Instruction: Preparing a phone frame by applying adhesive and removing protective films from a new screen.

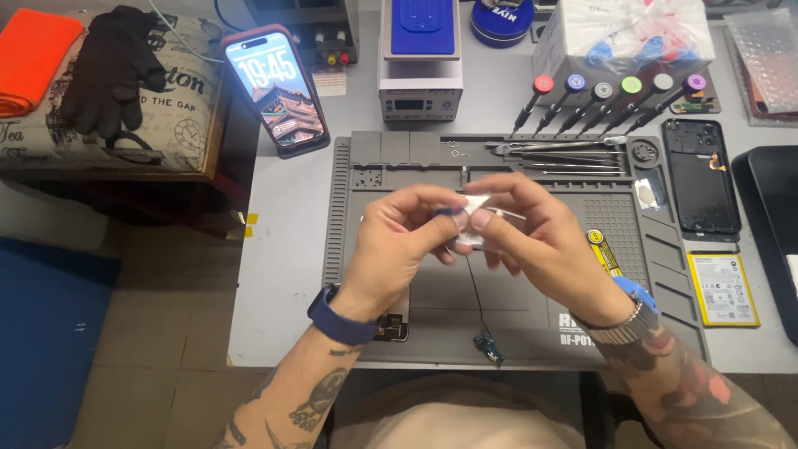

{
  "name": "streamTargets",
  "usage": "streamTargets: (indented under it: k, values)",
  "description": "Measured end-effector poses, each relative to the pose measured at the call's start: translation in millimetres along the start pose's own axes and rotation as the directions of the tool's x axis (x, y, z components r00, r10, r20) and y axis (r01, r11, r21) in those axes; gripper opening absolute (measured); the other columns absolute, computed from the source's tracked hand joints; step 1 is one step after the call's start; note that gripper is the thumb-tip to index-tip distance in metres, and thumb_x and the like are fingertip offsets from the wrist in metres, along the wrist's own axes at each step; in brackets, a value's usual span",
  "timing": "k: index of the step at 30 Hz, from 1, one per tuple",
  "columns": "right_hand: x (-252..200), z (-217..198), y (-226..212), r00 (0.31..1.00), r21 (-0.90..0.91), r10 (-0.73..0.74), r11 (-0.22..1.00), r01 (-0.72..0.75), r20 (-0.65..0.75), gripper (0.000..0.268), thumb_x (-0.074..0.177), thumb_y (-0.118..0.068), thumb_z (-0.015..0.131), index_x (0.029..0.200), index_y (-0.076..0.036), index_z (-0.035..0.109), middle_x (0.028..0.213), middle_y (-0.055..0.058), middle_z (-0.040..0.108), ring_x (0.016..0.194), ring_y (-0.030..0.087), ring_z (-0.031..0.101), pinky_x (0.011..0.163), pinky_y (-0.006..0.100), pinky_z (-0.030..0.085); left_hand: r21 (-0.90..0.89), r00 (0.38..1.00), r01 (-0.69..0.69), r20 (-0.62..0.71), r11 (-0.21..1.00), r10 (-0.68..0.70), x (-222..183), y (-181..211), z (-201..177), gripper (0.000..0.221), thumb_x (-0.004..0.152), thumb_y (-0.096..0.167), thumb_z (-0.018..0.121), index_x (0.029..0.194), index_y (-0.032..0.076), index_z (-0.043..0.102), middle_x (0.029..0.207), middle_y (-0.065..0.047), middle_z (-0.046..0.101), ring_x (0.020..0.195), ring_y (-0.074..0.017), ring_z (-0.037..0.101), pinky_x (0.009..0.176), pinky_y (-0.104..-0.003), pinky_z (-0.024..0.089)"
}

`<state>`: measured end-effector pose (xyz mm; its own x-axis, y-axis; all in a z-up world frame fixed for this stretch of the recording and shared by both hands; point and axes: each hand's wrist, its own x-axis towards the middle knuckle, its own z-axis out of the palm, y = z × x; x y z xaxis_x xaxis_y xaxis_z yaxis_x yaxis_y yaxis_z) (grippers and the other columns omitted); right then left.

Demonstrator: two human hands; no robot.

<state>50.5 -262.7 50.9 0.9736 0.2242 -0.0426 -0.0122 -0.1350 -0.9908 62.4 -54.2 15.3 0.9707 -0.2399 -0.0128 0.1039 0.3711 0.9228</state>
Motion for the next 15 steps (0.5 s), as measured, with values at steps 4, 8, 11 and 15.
streamTargets:
  k: [4, 8, 11, 15]
  values:
    - [-6, -1, 20, 0.998, 0.132, -0.003, 0.991, 0.012, -0.064, 0.016, 0.109, -0.005, 0.068, 0.120, -0.004, 0.079, 0.076, 0.007, 0.065, 0.050, 0.017, 0.057, 0.042, 0.028, 0.043, -0.011, 0.998, 0.059, 0.014, 0.998, -0.059, -12, -2, 1, 0.010, 0.103, 0.001, 0.080, 0.108, 0.005, 0.087, 0.099, -0.014, 0.087, 0.067, -0.0286, 0.085, 0.054, -0.030, 0.065]
    - [-10, -1, 27, 0.968, 0.432, 0.245, 0.880, -0.198, -0.057, 0.006, 0.099, 0.003, 0.071, 0.097, -0.001, 0.075, 0.064, 0.009, 0.059, 0.047, 0.011, 0.045, 0.040, 0.024, 0.032, 0.561, 0.896, -0.440, 0.320, 0.701, 0.307, -29, 10, -3, 0.025, 0.105, 0.019, 0.086, 0.130, 0.017, 0.083, 0.133, -0.006, 0.082, 0.119, -0.0177, 0.080, 0.095, -0.031, 0.065]
    - [-17, 1, 40, 0.978, 0.434, 0.204, 0.879, -0.199, 0.035, 0.005, 0.103, -0.005, 0.072, 0.104, -0.002, 0.075, 0.067, 0.011, 0.062, 0.050, 0.017, 0.052, 0.043, 0.028, 0.035, 0.575, 0.767, -0.638, 0.419, 0.512, 0.486, -33, 12, -6, 0.019, 0.107, 0.009, 0.087, 0.125, 0.007, 0.081, 0.125, -0.013, 0.079, 0.115, -0.0270, 0.080, 0.107, -0.038, 0.068]
    - [-26, -11, 45, 0.966, 0.217, -0.094, 0.975, 0.041, 0.239, 0.048, 0.107, -0.008, 0.067, 0.154, 0.002, 0.068, 0.141, 0.020, 0.073, 0.087, 0.030, 0.075, 0.077, 0.035, 0.065, 0.634, 0.821, -0.548, 0.284, 0.546, 0.495, -36, 14, -8, 0.005, 0.107, 0.010, 0.085, 0.111, 0.008, 0.083, 0.104, -0.007, 0.085, 0.093, -0.0230, 0.080, 0.090, -0.035, 0.065]
